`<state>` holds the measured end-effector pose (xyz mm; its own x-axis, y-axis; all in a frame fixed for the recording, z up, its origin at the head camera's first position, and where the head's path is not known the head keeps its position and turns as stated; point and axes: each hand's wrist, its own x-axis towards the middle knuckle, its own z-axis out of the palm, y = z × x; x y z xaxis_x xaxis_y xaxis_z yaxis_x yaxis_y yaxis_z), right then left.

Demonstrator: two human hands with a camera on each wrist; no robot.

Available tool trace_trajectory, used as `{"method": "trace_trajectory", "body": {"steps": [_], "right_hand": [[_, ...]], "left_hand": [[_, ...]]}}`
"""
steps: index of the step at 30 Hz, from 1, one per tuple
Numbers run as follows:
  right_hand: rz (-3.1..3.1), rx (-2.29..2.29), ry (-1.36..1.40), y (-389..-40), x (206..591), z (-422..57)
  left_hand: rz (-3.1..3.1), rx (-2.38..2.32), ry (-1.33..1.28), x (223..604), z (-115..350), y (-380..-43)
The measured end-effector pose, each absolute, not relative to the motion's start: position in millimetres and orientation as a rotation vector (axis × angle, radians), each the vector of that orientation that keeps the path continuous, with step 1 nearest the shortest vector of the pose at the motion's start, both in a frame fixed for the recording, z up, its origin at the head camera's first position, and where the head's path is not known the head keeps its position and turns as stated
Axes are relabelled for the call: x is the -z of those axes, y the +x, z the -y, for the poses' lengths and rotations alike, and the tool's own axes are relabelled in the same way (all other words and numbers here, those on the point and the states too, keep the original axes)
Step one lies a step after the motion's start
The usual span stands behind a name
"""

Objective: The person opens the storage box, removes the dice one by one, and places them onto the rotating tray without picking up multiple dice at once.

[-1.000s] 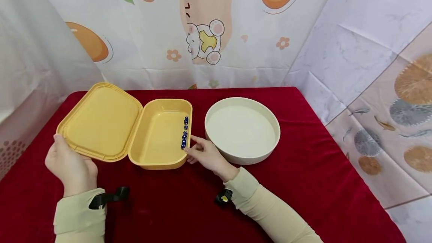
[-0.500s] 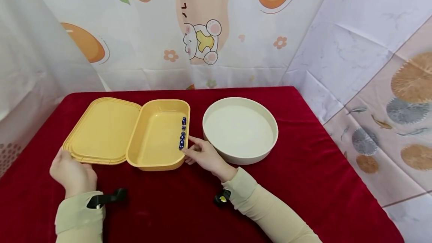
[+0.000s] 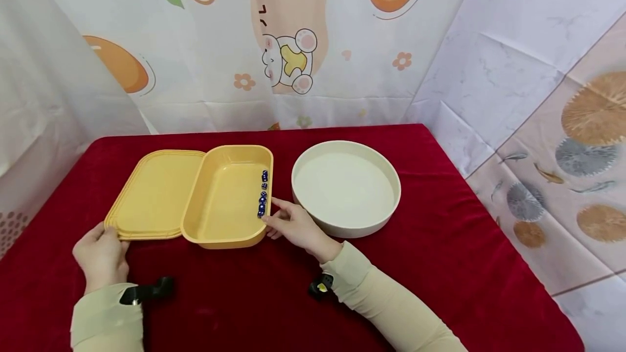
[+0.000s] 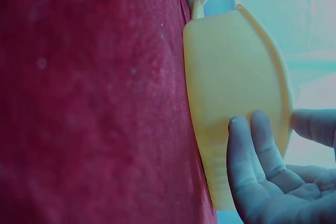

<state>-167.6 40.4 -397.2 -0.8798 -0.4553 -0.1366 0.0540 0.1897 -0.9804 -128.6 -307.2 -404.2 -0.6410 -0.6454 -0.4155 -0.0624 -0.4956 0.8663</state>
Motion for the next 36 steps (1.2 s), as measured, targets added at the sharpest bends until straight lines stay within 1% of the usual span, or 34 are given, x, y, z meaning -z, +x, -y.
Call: {"method": "trace_trajectory", "body": {"steps": [5,12,25,36], "right_hand": [[-2.068,1.728,-0.37,-169,398,-41],[-2.064,1.72,-0.371,-170,398,-42],[-2.046,1.732,-0.351,-170,400,-40],[-2.061,1.715,-0.399,-169,398,-42]], "left_hand": [[1.812,1.961,1.137,405,313,-125],[2.325,1.44,1.148,405,315,-118],[2.459,1.221,1.099,407,318,-116],[2.4,1.244,1.085,405,311,-116]]}}
